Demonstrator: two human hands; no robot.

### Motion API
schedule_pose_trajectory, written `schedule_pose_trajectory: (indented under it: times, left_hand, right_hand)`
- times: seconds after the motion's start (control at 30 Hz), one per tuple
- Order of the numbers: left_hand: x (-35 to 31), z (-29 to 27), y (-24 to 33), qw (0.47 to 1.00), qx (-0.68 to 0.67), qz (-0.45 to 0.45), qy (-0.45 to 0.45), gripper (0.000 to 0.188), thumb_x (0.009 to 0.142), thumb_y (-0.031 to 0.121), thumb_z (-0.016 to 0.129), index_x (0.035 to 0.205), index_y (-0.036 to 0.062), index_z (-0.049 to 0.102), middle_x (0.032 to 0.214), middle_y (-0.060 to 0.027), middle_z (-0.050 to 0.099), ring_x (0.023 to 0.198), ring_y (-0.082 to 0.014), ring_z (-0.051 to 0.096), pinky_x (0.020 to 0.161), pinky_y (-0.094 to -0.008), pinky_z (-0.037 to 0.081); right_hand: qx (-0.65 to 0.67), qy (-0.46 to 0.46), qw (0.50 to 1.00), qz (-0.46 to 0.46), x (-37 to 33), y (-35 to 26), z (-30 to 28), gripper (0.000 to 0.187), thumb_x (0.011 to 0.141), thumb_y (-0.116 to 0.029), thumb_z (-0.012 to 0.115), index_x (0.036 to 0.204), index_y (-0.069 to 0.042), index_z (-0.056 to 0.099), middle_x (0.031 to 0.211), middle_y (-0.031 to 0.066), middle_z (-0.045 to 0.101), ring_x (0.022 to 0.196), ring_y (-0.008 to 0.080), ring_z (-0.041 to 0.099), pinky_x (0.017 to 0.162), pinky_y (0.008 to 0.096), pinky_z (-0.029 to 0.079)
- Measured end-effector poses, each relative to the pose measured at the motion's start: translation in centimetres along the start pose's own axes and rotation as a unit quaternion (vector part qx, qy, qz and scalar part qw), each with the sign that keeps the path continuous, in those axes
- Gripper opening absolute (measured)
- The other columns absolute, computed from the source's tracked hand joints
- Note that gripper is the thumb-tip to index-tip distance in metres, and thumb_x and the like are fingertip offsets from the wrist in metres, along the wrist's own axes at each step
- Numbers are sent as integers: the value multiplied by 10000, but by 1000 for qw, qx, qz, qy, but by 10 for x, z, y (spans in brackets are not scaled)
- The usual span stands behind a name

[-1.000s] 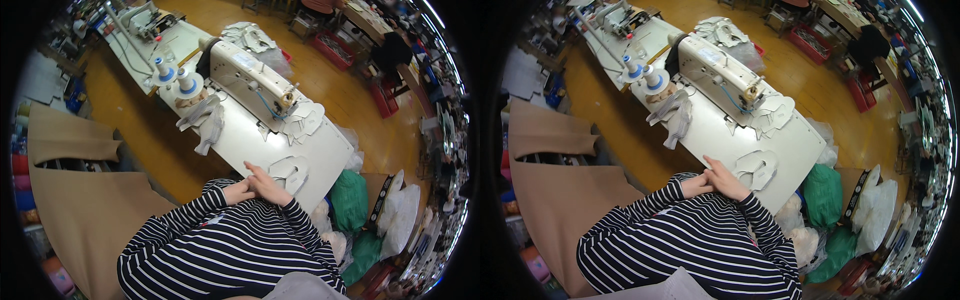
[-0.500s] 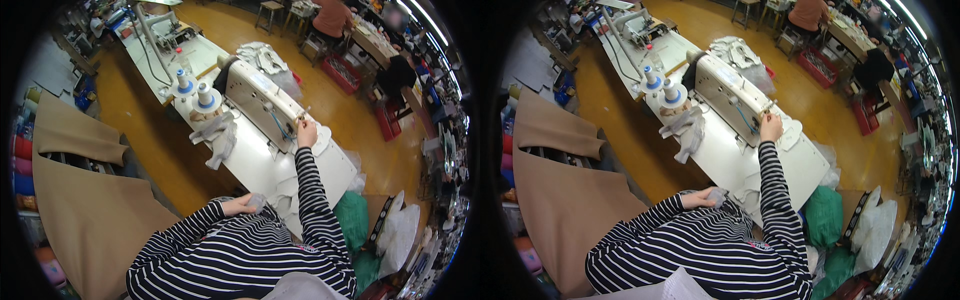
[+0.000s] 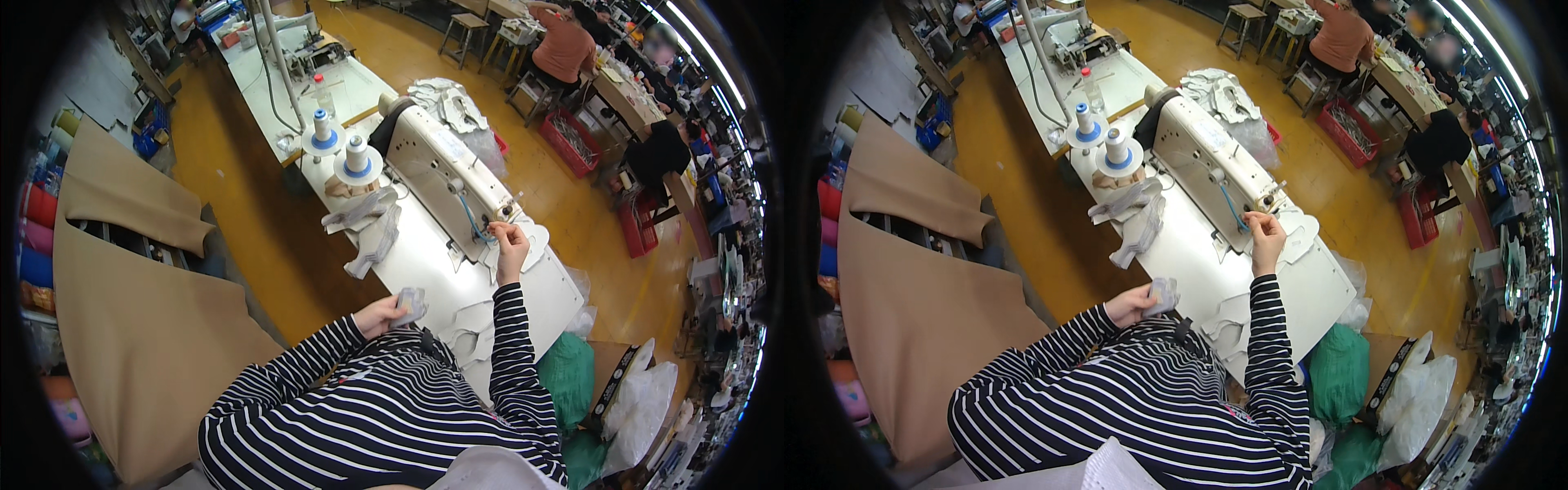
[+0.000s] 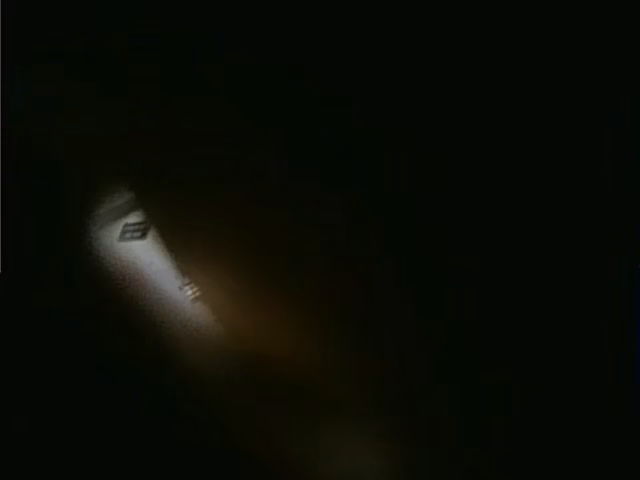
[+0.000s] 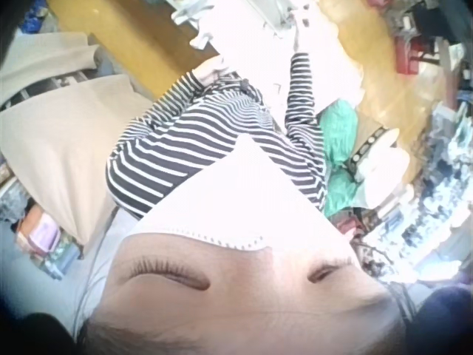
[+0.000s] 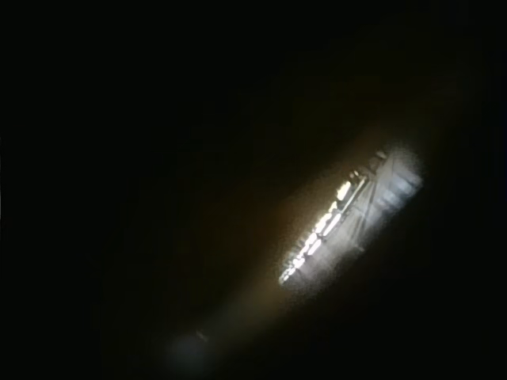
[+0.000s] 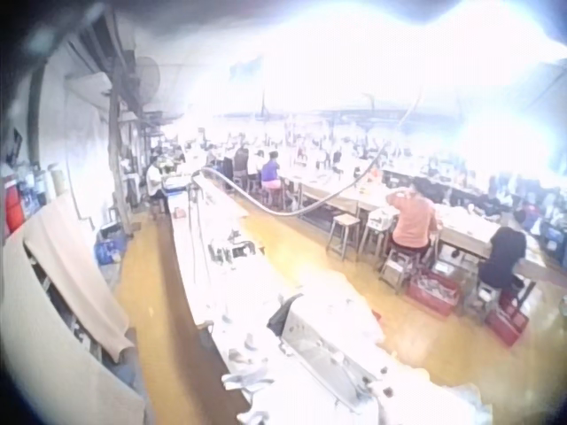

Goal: The person repeatedly picks up small white fabric pieces from a table, aligns and stacks them by hand, and places the stacks back on the table. The person occasionally moves stacks aside to access more pieces and continues the sorting cycle.

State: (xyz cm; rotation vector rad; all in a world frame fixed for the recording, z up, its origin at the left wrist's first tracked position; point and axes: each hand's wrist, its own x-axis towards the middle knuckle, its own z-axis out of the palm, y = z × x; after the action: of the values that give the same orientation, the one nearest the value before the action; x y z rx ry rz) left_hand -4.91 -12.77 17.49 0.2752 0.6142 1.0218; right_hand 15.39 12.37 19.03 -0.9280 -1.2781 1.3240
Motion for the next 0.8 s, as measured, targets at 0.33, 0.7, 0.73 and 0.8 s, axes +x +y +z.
schedule_pose_trajectory:
  times: [0.33,0.7,0.73,0.8]
  left_hand:
    - [34,30,41,995,73,16,-64,640,910,220,606,1445,27,312,1335,-80,495,1161,-158,495,958,-303,415]
    - [74,80,30,978,75,-116,-156,682,863,278,649,1412,-1,355,1274,-111,529,1133,-201,526,955,-347,430]
    - [78,82,30,976,63,-127,-166,669,869,277,641,1408,-3,360,1276,-114,527,1139,-204,526,955,-350,432]
    - [83,88,28,969,80,-168,-161,665,894,255,623,1447,57,309,1309,-128,502,1178,-210,509,968,-356,422]
  right_hand:
    - [-43,-92,987,126,-80,-32,2,77,839,-53,688,817,-1,637,777,37,660,723,89,603,689,220,475]
    - [259,6,931,256,-162,-71,-31,220,917,-101,595,1101,18,572,1091,96,625,551,26,515,489,168,396]
    - [318,9,916,245,-168,-75,-36,281,926,-98,577,1179,19,542,1188,109,595,550,16,511,482,163,392]
    - [400,-37,894,199,-183,-89,-45,472,921,-38,546,1373,-13,412,1446,140,421,631,1,545,472,145,413]
